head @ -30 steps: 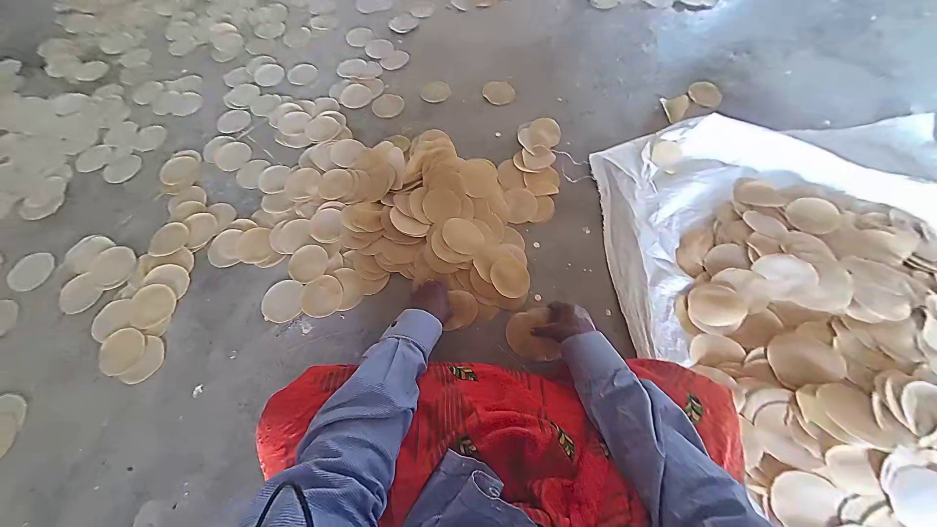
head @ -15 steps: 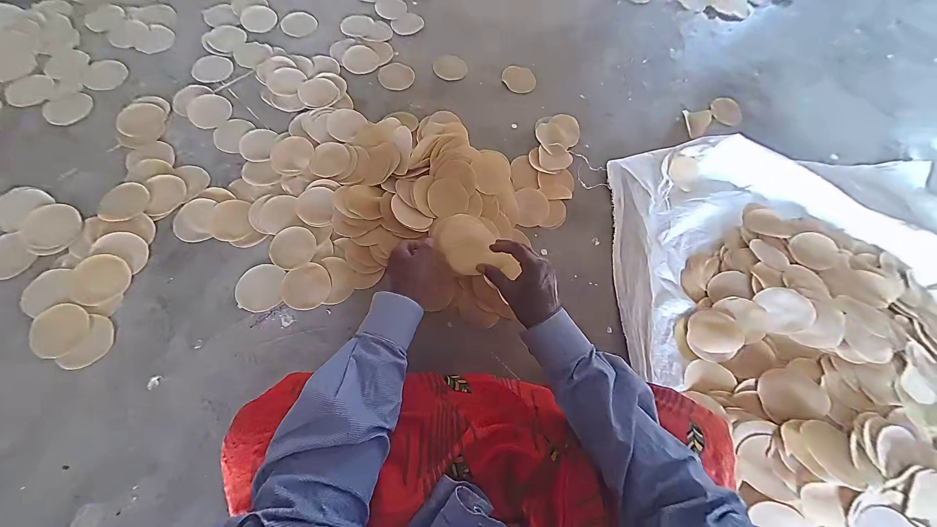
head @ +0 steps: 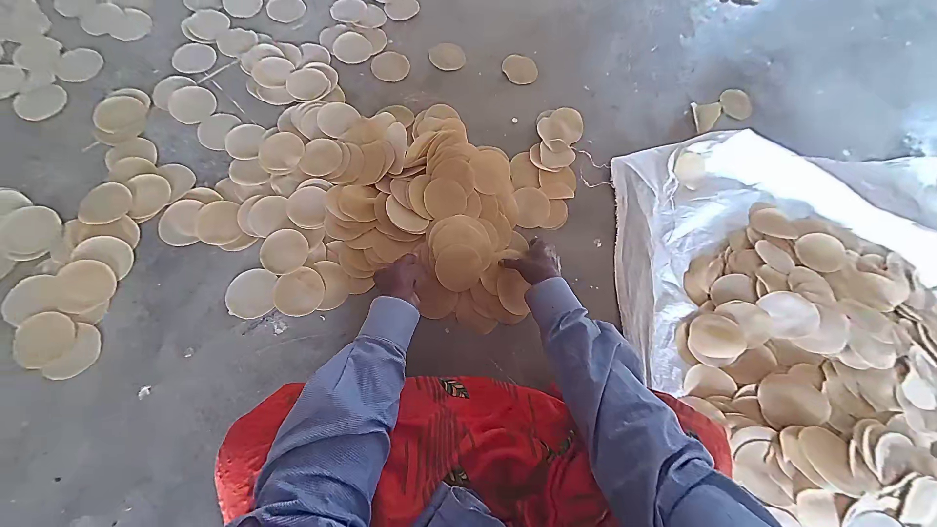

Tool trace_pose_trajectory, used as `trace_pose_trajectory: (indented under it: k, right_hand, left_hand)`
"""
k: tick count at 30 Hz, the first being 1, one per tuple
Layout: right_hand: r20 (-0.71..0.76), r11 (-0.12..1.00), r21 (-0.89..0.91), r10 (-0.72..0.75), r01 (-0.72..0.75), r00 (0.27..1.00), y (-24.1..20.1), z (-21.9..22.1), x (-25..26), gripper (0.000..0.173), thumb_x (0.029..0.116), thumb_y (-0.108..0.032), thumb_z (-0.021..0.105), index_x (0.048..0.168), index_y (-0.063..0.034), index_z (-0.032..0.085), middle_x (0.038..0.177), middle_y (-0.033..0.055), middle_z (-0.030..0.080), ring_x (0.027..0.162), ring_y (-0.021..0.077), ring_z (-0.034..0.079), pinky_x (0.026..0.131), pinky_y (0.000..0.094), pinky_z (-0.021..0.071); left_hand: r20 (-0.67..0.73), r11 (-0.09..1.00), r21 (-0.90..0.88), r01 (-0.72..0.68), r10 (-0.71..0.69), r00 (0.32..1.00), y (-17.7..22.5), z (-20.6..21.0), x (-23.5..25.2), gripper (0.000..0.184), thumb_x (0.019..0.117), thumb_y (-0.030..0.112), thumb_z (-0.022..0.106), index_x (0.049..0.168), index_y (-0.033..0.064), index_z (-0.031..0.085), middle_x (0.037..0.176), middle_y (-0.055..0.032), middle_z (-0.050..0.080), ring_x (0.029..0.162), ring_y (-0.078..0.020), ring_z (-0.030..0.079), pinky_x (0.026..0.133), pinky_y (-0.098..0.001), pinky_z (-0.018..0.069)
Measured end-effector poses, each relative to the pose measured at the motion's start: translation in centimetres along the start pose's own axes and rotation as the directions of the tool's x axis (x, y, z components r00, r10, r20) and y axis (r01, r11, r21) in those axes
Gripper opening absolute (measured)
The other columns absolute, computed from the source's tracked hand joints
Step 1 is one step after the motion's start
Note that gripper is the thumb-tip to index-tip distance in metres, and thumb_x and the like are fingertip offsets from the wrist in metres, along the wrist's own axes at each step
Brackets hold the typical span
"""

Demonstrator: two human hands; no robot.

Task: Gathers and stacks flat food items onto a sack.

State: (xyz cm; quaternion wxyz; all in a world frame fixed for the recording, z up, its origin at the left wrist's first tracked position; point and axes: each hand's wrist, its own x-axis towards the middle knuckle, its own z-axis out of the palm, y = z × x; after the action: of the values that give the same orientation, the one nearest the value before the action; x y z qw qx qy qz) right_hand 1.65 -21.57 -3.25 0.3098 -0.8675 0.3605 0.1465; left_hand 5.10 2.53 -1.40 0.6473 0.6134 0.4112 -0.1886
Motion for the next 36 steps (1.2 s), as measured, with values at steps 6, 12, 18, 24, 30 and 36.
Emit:
trace_pose_trajectory:
  k: [6, 12, 18, 24, 30, 36]
  right_hand:
    - [-0.035, 0.998, 0.052, -0.041, 0.043, 0.999, 0.7, -1.3, 2.5, 0.063, 0.0946, -0.055, 0.068, 0.119, 0.0029, 0.068, 0.122, 0.0270, 0.067, 0.119, 0.0427, 0.062, 0.101, 0.0638, 0.0456]
    - [-0.075, 0.966, -0.181, -0.201, 0.185, 0.977, 0.5, -1.0, 3.7, 0.064, 0.0981, -0.053, 0.063, 0.121, 0.0069, 0.064, 0.129, 0.0301, 0.061, 0.127, 0.0458, 0.056, 0.106, 0.0617, 0.0449]
    - [-0.084, 0.980, -0.045, -0.199, 0.196, 0.976, 0.9, -1.5, 2.0, 0.066, 0.1003, -0.053, 0.060, 0.127, 0.0063, 0.060, 0.128, 0.0291, 0.061, 0.124, 0.0442, 0.059, 0.104, 0.0607, 0.0465]
    - [-0.123, 0.913, -0.001, -0.404, 0.407, 0.906, 1.8, 4.3, -2.4, 0.078, 0.0969, -0.072, 0.045, 0.160, -0.0268, 0.038, 0.167, 0.0138, 0.033, 0.156, 0.0415, 0.023, 0.120, 0.0739, 0.0158]
    - [-0.248, 0.883, -0.038, -0.463, 0.469, 0.851, 2.0, 8.3, -1.8, 0.078, 0.0954, -0.077, 0.035, 0.162, -0.0365, 0.034, 0.171, 0.0121, 0.024, 0.158, 0.0407, 0.017, 0.115, 0.0809, 0.0025]
    - [-0.005, 0.864, -0.141, -0.488, 0.483, 0.873, -0.1, 6.3, -4.0, 0.070, 0.0971, -0.071, 0.047, 0.160, -0.0418, 0.036, 0.171, 0.0149, 0.024, 0.156, 0.0479, 0.017, 0.111, 0.0854, 0.0091]
  left_hand:
    - [-0.020, 0.988, -0.144, 0.052, -0.055, 0.998, -0.3, -0.3, 1.7, 0.064, 0.0916, 0.021, 0.072, 0.144, -0.0018, 0.043, 0.129, -0.0240, 0.060, 0.110, -0.0328, 0.063, 0.089, -0.0492, 0.0552]
    - [0.087, 0.971, -0.229, 0.071, -0.052, 0.995, -0.7, 0.0, 2.2, 0.058, 0.0913, 0.024, 0.074, 0.140, 0.0052, 0.049, 0.126, -0.0179, 0.062, 0.106, -0.0270, 0.065, 0.087, -0.0433, 0.0569]
    - [0.308, 0.985, -0.103, 0.141, -0.104, 0.946, -1.0, -0.2, 3.7, 0.051, 0.0925, 0.030, 0.074, 0.135, 0.0080, 0.057, 0.122, -0.0141, 0.068, 0.105, -0.0256, 0.069, 0.087, -0.0433, 0.0596]
    - [0.418, 0.997, -0.077, 0.011, 0.023, 0.908, -2.5, 0.6, 4.4, 0.064, 0.0861, 0.031, 0.082, 0.142, 0.0134, 0.055, 0.137, -0.0094, 0.064, 0.123, -0.0256, 0.064, 0.097, -0.0487, 0.0569]
    - [0.555, 0.989, -0.131, 0.073, 0.012, 0.832, -2.7, 0.9, 2.7, 0.044, 0.1024, 0.029, 0.061, 0.142, 0.0132, 0.052, 0.136, -0.0105, 0.062, 0.123, -0.0256, 0.062, 0.099, -0.0492, 0.0555]
    - [0.631, 0.981, -0.192, -0.020, 0.139, 0.764, -4.2, 1.0, 1.6, 0.030, 0.1109, 0.016, 0.036, 0.135, 0.0043, 0.050, 0.117, -0.0090, 0.067, 0.106, -0.0169, 0.067, 0.091, -0.0374, 0.0577]
